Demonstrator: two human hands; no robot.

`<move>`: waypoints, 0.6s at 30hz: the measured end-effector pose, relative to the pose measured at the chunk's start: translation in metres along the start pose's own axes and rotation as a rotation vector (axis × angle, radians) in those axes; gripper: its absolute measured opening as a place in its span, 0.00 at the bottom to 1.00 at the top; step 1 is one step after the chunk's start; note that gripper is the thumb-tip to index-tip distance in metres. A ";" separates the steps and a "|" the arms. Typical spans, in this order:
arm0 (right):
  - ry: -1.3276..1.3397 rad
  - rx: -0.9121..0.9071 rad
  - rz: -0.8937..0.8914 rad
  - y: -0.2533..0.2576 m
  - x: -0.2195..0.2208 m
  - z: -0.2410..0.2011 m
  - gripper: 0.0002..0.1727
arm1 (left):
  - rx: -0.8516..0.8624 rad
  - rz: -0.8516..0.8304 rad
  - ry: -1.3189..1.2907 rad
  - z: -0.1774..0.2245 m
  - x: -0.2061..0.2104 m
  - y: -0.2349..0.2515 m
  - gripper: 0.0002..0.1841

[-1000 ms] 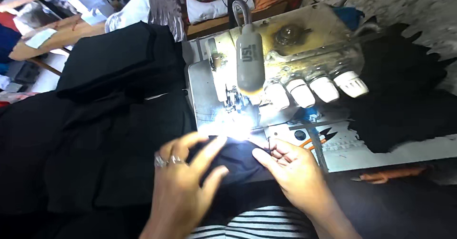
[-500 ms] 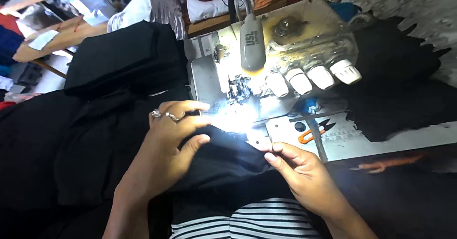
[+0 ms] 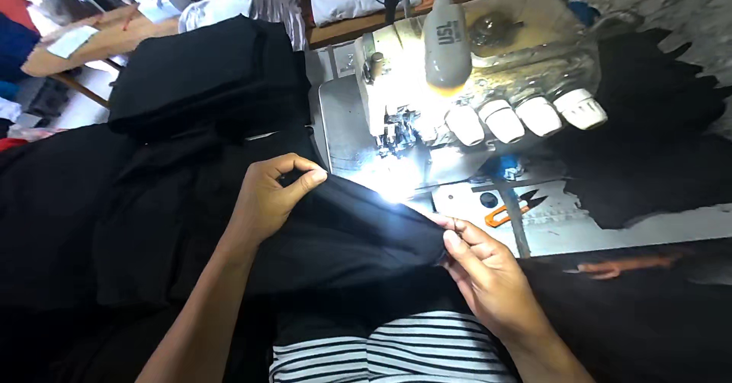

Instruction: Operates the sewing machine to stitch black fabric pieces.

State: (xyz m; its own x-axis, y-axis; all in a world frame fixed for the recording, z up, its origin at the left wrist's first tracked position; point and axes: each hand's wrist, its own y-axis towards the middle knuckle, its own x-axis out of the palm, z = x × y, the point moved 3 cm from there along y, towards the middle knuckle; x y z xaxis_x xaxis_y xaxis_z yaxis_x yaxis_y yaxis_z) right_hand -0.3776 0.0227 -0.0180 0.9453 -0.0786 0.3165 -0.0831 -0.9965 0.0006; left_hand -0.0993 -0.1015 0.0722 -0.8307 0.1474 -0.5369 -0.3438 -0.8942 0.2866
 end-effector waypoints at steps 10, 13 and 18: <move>-0.057 -0.034 -0.059 0.002 0.001 -0.010 0.20 | -0.081 0.149 0.093 -0.010 -0.003 0.005 0.02; -0.102 -0.120 -0.040 -0.007 0.006 -0.021 0.20 | -0.010 0.146 0.090 -0.012 -0.003 0.005 0.06; 0.181 0.118 -0.470 -0.040 0.035 -0.050 0.17 | 0.362 -0.175 -0.164 0.083 0.005 -0.008 0.15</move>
State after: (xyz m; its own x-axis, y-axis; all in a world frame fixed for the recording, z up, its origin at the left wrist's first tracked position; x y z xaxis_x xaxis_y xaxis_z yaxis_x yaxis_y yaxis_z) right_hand -0.3564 0.0609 0.0405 0.8013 0.3737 0.4672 0.3835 -0.9202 0.0784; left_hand -0.1367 -0.0586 0.1333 -0.7951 0.3748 -0.4768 -0.5924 -0.6485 0.4780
